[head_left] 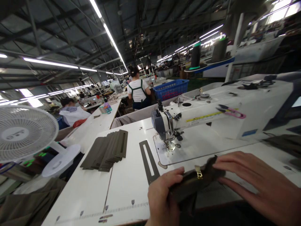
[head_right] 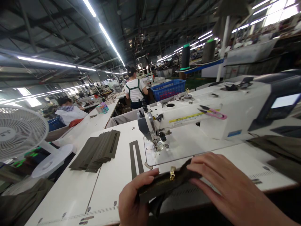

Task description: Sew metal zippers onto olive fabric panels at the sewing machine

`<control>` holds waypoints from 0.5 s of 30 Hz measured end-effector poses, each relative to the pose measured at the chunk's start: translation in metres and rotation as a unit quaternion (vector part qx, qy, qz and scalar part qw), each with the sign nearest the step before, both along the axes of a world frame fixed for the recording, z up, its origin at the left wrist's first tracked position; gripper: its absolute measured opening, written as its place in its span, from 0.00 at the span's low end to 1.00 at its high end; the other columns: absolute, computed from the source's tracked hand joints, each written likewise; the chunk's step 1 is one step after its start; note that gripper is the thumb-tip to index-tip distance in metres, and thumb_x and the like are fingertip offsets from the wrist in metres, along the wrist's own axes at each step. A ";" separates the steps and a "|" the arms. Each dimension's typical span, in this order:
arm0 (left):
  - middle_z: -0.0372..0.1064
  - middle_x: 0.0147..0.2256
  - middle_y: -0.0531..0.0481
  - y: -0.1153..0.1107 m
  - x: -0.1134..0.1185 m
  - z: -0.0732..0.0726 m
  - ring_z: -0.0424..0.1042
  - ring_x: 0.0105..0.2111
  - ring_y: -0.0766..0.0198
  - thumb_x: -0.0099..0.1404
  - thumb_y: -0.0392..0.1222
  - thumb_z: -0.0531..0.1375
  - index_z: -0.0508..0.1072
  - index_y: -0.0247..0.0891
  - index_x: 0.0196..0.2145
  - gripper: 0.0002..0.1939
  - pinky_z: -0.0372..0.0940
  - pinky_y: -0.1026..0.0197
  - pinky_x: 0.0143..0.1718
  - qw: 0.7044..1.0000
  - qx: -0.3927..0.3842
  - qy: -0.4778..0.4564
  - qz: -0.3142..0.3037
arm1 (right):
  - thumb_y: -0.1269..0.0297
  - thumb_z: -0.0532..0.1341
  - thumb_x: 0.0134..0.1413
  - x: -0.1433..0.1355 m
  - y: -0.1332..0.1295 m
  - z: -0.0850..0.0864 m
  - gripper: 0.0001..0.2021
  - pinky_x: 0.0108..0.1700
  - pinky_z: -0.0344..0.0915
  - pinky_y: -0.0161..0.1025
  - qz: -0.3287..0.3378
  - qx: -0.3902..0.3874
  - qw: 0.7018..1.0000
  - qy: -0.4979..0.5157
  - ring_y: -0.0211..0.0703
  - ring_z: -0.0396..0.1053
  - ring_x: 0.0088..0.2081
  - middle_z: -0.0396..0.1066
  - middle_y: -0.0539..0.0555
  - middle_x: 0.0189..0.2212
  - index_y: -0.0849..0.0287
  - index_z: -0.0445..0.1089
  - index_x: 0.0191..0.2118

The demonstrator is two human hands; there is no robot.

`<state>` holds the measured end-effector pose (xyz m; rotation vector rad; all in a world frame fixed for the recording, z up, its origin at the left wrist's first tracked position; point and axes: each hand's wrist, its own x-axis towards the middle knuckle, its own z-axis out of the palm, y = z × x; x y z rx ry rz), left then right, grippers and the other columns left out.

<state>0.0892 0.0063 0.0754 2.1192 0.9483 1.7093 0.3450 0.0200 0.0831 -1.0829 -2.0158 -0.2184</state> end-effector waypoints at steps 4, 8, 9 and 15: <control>0.77 0.42 0.48 0.004 -0.004 -0.013 0.77 0.41 0.62 0.70 0.33 0.53 0.71 0.44 0.44 0.10 0.72 0.63 0.42 0.999 -0.028 -0.044 -0.014 | 0.46 0.58 0.58 0.002 0.019 -0.003 0.15 0.36 0.74 0.35 0.004 -0.045 0.998 0.045 0.43 0.76 0.35 0.76 0.50 0.35 0.48 0.74 0.39; 0.78 0.41 0.47 0.002 -0.005 -0.010 0.78 0.40 0.62 0.71 0.36 0.53 0.72 0.44 0.42 0.08 0.72 0.64 0.40 0.997 -0.038 -0.072 -0.012 | 0.49 0.58 0.59 0.007 0.020 -0.003 0.12 0.32 0.72 0.29 0.022 -0.088 0.992 0.084 0.39 0.75 0.29 0.76 0.45 0.30 0.46 0.74 0.33; 0.78 0.41 0.47 0.001 -0.005 -0.009 0.78 0.40 0.61 0.71 0.36 0.54 0.72 0.44 0.42 0.08 0.72 0.63 0.40 0.996 -0.038 -0.083 -0.005 | 0.49 0.58 0.59 0.008 0.018 -0.004 0.11 0.33 0.72 0.29 0.020 -0.075 0.993 0.091 0.38 0.75 0.29 0.76 0.44 0.30 0.45 0.73 0.33; 0.77 0.41 0.45 -0.011 0.002 -0.015 0.77 0.40 0.57 0.70 0.36 0.55 0.72 0.41 0.39 0.05 0.72 0.59 0.40 0.984 -0.073 -0.162 0.030 | 0.51 0.56 0.58 0.013 0.003 -0.019 0.07 0.41 0.73 0.36 -0.034 -0.066 0.991 0.111 0.44 0.75 0.42 0.75 0.46 0.41 0.42 0.69 0.38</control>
